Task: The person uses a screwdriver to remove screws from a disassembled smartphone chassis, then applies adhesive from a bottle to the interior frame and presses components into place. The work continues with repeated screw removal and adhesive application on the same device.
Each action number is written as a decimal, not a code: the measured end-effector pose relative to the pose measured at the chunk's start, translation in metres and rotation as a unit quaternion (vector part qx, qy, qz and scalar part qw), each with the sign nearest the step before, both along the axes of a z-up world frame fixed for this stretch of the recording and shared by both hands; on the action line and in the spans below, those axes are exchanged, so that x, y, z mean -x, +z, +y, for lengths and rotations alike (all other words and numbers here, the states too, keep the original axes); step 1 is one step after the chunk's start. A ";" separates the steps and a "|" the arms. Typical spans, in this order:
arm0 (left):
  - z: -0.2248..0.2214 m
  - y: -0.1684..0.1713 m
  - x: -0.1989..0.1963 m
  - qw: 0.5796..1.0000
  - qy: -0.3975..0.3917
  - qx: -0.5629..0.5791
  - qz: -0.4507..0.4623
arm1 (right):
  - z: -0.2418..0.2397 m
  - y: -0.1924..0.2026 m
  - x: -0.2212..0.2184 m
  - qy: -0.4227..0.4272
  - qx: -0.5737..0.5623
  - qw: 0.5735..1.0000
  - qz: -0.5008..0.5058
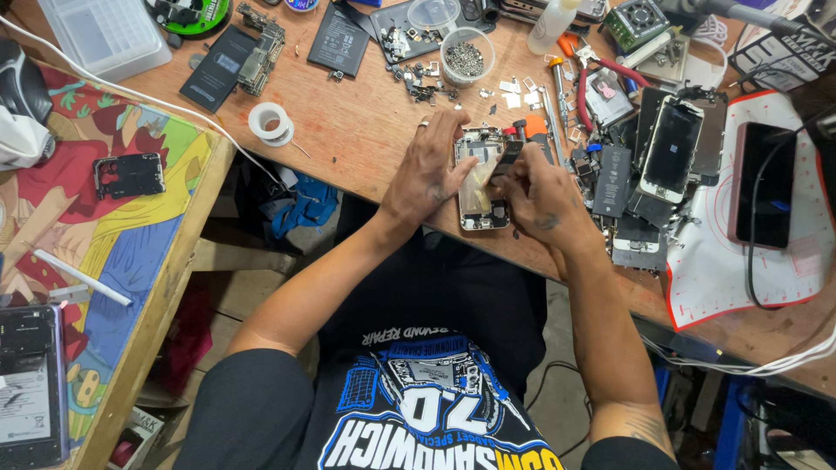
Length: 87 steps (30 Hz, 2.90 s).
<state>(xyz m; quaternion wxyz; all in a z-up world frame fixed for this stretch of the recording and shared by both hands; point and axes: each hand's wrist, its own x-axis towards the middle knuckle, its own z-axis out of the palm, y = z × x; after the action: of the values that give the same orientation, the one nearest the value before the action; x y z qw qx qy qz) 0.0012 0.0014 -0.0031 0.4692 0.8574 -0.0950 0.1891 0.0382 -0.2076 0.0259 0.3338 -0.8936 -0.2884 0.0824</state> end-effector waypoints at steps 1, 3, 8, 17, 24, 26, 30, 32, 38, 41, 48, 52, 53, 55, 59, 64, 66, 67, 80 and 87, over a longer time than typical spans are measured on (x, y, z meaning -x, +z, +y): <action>0.000 -0.001 0.002 1.000 -0.003 -0.005 -0.005 | 0.001 -0.003 -0.001 -0.012 -0.040 0.999 -0.001; 0.000 -0.002 0.002 1.000 -0.004 -0.002 -0.010 | 0.002 -0.011 -0.001 -0.038 -0.119 0.992 -0.004; -0.001 -0.002 0.000 0.996 0.034 0.011 -0.079 | -0.006 -0.022 -0.010 -0.025 -0.327 0.922 0.204; -0.004 0.010 0.003 0.994 -0.029 0.077 -0.079 | -0.006 -0.032 -0.013 -0.037 -0.365 0.888 0.276; -0.023 0.017 0.012 0.978 -0.031 0.204 0.041 | 0.011 -0.030 0.007 -0.093 -0.176 0.961 -0.193; -0.026 0.016 0.015 0.972 -0.035 0.229 0.030 | 0.017 -0.023 0.011 -0.059 -0.181 0.951 -0.245; -0.027 0.006 0.014 0.958 -0.010 0.272 0.086 | 0.022 -0.011 0.013 -0.038 -0.160 0.935 -0.313; -0.023 -0.002 0.009 0.932 -0.020 0.328 0.152 | 0.023 -0.008 0.011 -0.037 -0.181 0.954 -0.238; -0.019 -0.022 0.004 0.912 -0.045 0.375 0.159 | 0.024 -0.007 0.015 -0.085 -0.168 0.975 -0.118; -0.018 -0.026 0.004 0.908 -0.056 0.380 0.165 | 0.025 -0.008 0.016 -0.093 -0.177 0.974 -0.103; -0.015 -0.028 0.003 0.893 -0.098 0.406 0.168 | 0.022 -0.010 0.016 -0.090 -0.185 0.973 -0.105; -0.015 -0.029 0.003 0.882 -0.128 0.439 0.119 | 0.022 -0.011 0.016 -0.077 -0.182 0.974 -0.110; -0.016 -0.030 0.003 0.878 -0.129 0.451 0.102 | 0.022 -0.011 0.016 -0.071 -0.182 0.975 -0.106; -0.016 -0.030 0.004 0.887 -0.114 0.439 0.090 | 0.022 -0.012 0.016 -0.065 -0.185 0.977 -0.086; -0.016 -0.026 0.006 0.920 -0.078 0.378 0.064 | 0.023 -0.011 0.015 -0.035 -0.190 0.976 -0.102; -0.004 -0.008 0.008 0.938 -0.030 0.341 0.046 | 0.024 -0.005 0.016 -0.015 -0.157 0.975 -0.157; 0.009 0.001 0.005 0.958 0.008 0.287 0.019 | 0.026 -0.004 0.016 -0.017 -0.158 0.974 -0.161; 0.020 0.005 0.003 0.967 0.032 0.254 0.007 | 0.025 -0.005 0.016 -0.020 -0.151 0.975 -0.163; 0.196 0.024 -0.012 0.927 0.354 -0.119 -0.029 | 0.024 -0.008 0.016 -0.021 -0.145 0.975 -0.166; 0.218 -0.004 -0.014 0.927 0.362 -0.095 0.036 | 0.025 -0.012 0.015 -0.021 -0.138 0.977 -0.164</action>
<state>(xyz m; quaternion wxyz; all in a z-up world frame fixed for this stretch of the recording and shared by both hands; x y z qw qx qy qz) 0.0148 0.2195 -0.0067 0.2882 0.8803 0.2214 0.3048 0.0237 -0.1830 0.0142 0.4036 -0.8461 -0.3293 -0.1130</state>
